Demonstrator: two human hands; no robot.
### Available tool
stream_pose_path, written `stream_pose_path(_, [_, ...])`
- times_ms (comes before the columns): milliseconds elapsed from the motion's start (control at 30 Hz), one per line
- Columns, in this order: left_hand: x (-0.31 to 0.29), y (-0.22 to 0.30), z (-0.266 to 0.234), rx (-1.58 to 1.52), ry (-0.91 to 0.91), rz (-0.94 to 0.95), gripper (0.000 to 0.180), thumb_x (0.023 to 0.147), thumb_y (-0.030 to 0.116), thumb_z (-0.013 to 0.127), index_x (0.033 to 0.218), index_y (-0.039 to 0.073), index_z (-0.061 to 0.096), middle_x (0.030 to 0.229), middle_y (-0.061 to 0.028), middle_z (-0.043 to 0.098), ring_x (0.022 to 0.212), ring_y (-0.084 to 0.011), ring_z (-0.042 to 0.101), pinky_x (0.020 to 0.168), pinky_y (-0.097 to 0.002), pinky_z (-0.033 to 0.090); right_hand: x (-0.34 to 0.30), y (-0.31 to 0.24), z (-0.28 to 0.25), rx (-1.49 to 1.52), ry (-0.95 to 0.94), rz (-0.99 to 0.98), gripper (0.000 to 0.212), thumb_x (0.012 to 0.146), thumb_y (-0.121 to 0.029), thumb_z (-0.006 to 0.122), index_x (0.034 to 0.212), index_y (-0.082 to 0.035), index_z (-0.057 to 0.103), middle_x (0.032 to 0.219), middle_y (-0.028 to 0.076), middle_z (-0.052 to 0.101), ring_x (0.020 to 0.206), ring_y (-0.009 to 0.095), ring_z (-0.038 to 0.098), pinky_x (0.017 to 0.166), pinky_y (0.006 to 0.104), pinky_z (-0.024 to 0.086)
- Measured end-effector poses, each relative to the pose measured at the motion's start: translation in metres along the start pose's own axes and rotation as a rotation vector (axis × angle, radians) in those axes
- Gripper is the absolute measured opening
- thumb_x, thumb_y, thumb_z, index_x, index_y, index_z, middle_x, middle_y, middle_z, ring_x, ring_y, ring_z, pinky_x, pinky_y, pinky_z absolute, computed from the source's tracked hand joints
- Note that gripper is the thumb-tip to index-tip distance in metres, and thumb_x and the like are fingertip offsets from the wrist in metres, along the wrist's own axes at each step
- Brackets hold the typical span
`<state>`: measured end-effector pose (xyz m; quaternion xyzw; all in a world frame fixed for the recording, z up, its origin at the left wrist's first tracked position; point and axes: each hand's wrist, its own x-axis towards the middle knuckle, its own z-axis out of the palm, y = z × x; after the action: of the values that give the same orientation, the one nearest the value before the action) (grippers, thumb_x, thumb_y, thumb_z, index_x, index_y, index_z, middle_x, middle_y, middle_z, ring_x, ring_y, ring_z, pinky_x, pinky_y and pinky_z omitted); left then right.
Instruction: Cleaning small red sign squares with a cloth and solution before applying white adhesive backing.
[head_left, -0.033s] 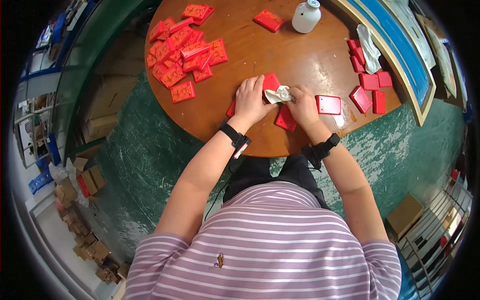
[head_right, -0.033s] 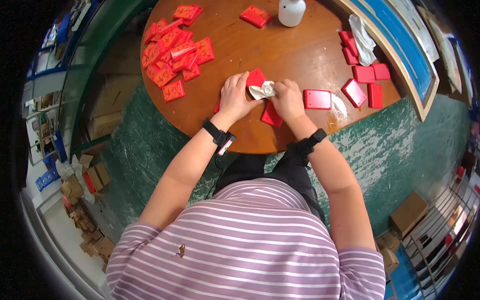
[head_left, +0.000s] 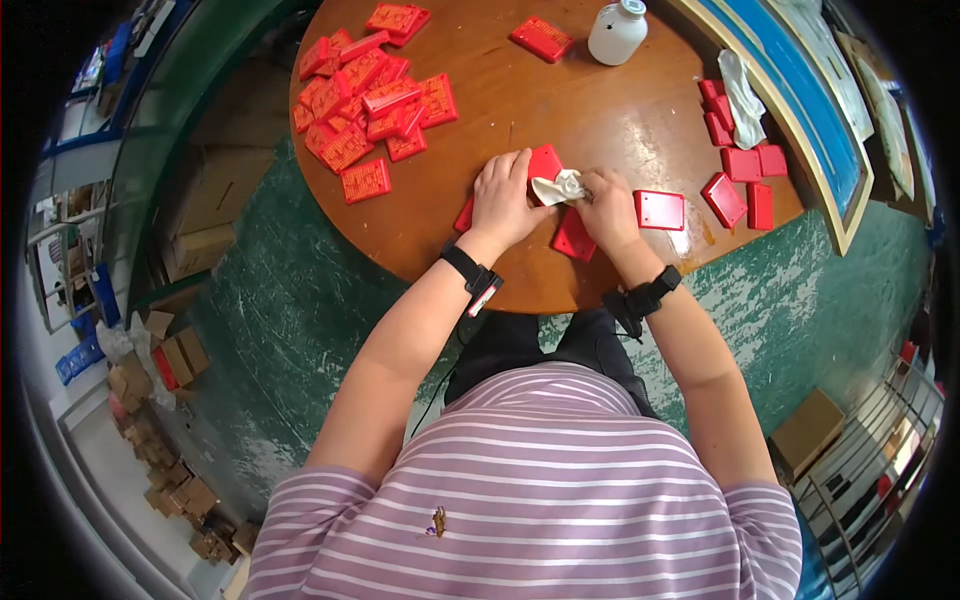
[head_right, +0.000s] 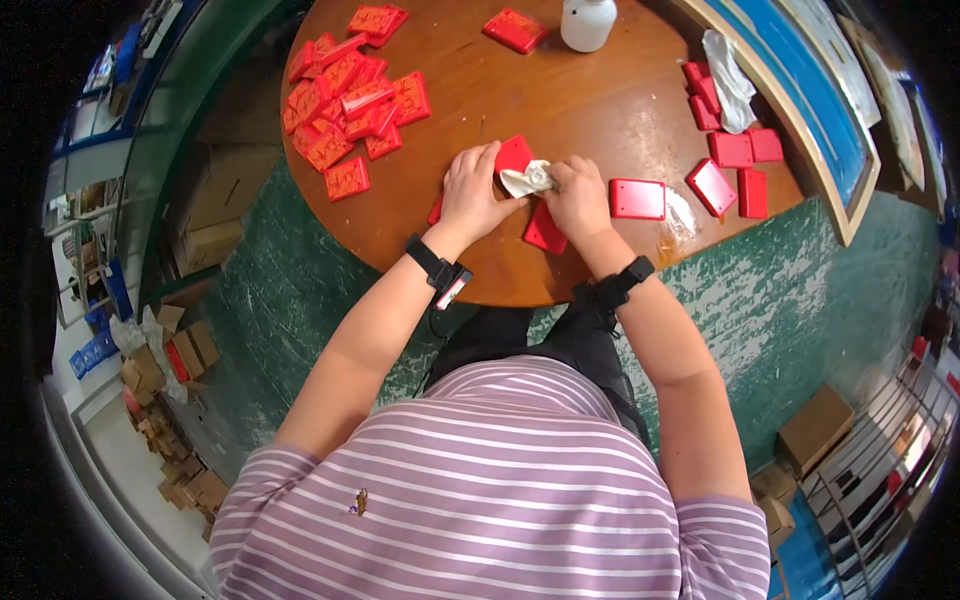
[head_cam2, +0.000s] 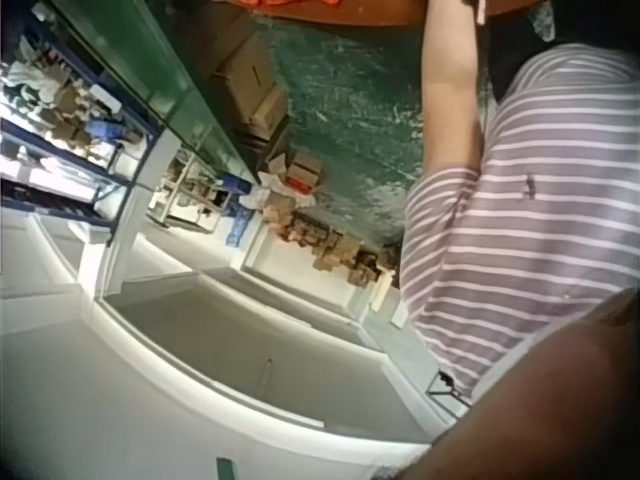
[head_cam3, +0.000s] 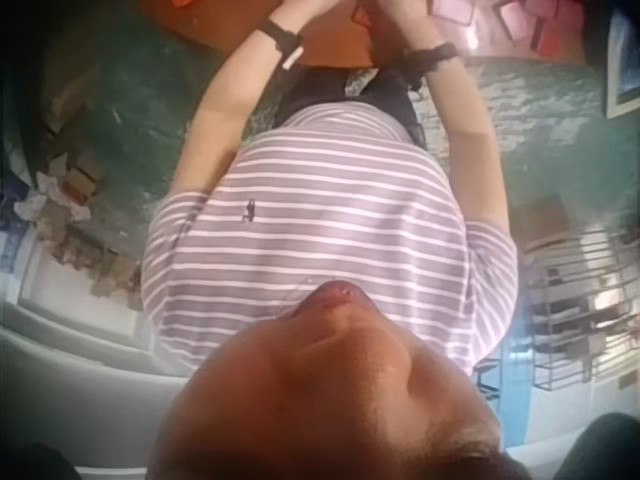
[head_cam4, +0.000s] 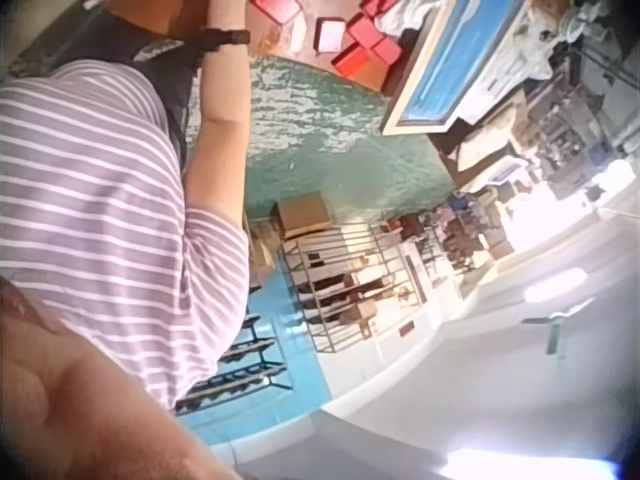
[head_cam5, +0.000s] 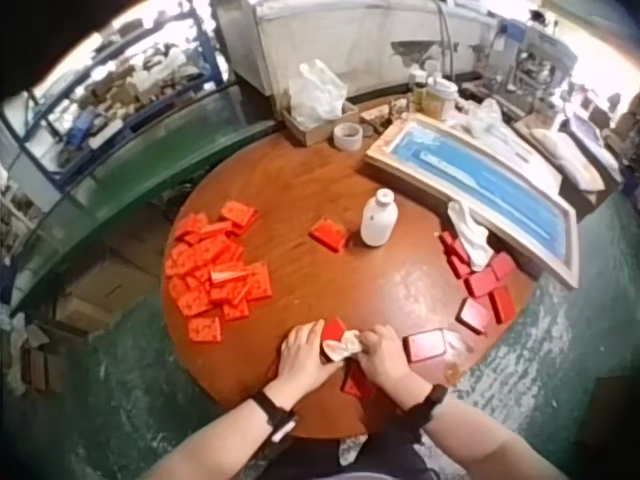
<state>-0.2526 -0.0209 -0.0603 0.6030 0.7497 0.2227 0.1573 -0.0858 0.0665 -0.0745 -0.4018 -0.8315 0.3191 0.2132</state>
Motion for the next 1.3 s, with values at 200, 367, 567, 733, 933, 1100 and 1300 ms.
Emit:
stream_pose_path(200, [0.002, -0.004, 0.0, -0.006, 0.007, 0.006, 0.086, 0.063, 0.031, 0.084, 0.133, 0.004, 0.042, 0.127, -0.0135, 0.048, 0.122, -0.0328, 0.043, 0.102, -0.0457, 0.035, 0.033, 0.008, 0.015, -0.19, 0.097, -0.052, 0.015, 0.071, -0.006, 0.065, 0.086, -0.005, 0.067, 0.085, 0.013, 0.061, 0.089, 0.034, 0.056, 0.082, 0.0404, 0.047])
stream_pose_path(367, [0.003, -0.005, 0.0, 0.01, 0.0, -0.004, 0.084, 0.063, 0.03, 0.083, 0.131, 0.003, 0.044, 0.125, -0.0125, 0.049, 0.122, -0.0311, 0.043, 0.103, -0.0436, 0.035, 0.016, 0.001, 0.01, -0.07, 0.06, 0.057, 0.015, 0.07, -0.003, 0.066, 0.085, -0.004, 0.067, 0.085, 0.014, 0.061, 0.09, 0.035, 0.056, 0.082, 0.0422, 0.047])
stream_pose_path(567, [0.002, -0.004, -0.003, -0.009, 0.024, 0.025, 0.084, 0.063, 0.03, 0.083, 0.131, 0.003, 0.043, 0.125, -0.0133, 0.049, 0.12, -0.0322, 0.044, 0.102, -0.0453, 0.035, 0.011, -0.007, 0.011, -0.117, 0.104, -0.071, 0.021, 0.069, -0.004, 0.069, 0.089, -0.005, 0.064, 0.088, 0.015, 0.061, 0.089, 0.036, 0.056, 0.081, 0.0428, 0.047])
stream_pose_path(733, [0.002, -0.002, -0.001, 0.019, -0.01, -0.002, 0.084, 0.064, 0.032, 0.083, 0.132, 0.004, 0.043, 0.124, -0.0137, 0.049, 0.12, -0.0327, 0.044, 0.103, -0.0447, 0.035, 0.053, 0.011, 0.011, 0.074, 0.122, 0.182, 0.021, 0.072, -0.01, 0.072, 0.092, -0.003, 0.068, 0.089, 0.018, 0.065, 0.086, 0.037, 0.062, 0.078, 0.0419, 0.05])
stream_pose_path(933, [-0.001, -0.005, -0.006, 0.018, -0.012, -0.002, 0.083, 0.064, 0.032, 0.083, 0.132, 0.005, 0.044, 0.125, -0.0134, 0.049, 0.121, -0.0323, 0.043, 0.103, -0.0446, 0.036, 0.039, 0.002, 0.001, 0.095, -0.004, 0.064, 0.028, 0.07, -0.013, 0.075, 0.096, -0.004, 0.069, 0.091, 0.018, 0.065, 0.086, 0.036, 0.062, 0.079, 0.0411, 0.05])
stream_pose_path(1100, [0.005, 0.002, -0.004, 0.019, 0.012, 0.035, 0.08, 0.061, 0.029, 0.083, 0.128, 0.005, 0.047, 0.124, -0.0118, 0.051, 0.12, -0.0308, 0.045, 0.102, -0.044, 0.036, -0.004, -0.006, 0.004, -0.075, 0.073, -0.116, 0.019, 0.069, -0.005, 0.068, 0.087, -0.004, 0.068, 0.091, 0.013, 0.063, 0.089, 0.034, 0.057, 0.081, 0.0417, 0.048])
stream_pose_path(1300, [0.004, 0.003, -0.008, 0.029, 0.017, 0.058, 0.073, 0.066, 0.033, 0.079, 0.125, 0.005, 0.048, 0.119, -0.0142, 0.055, 0.116, -0.0336, 0.048, 0.098, -0.0457, 0.04, -0.021, -0.015, -0.003, -0.187, 0.058, -0.217, 0.016, 0.066, -0.007, 0.063, 0.081, -0.01, 0.069, 0.084, 0.009, 0.061, 0.086, 0.03, 0.056, 0.077, 0.038, 0.049])
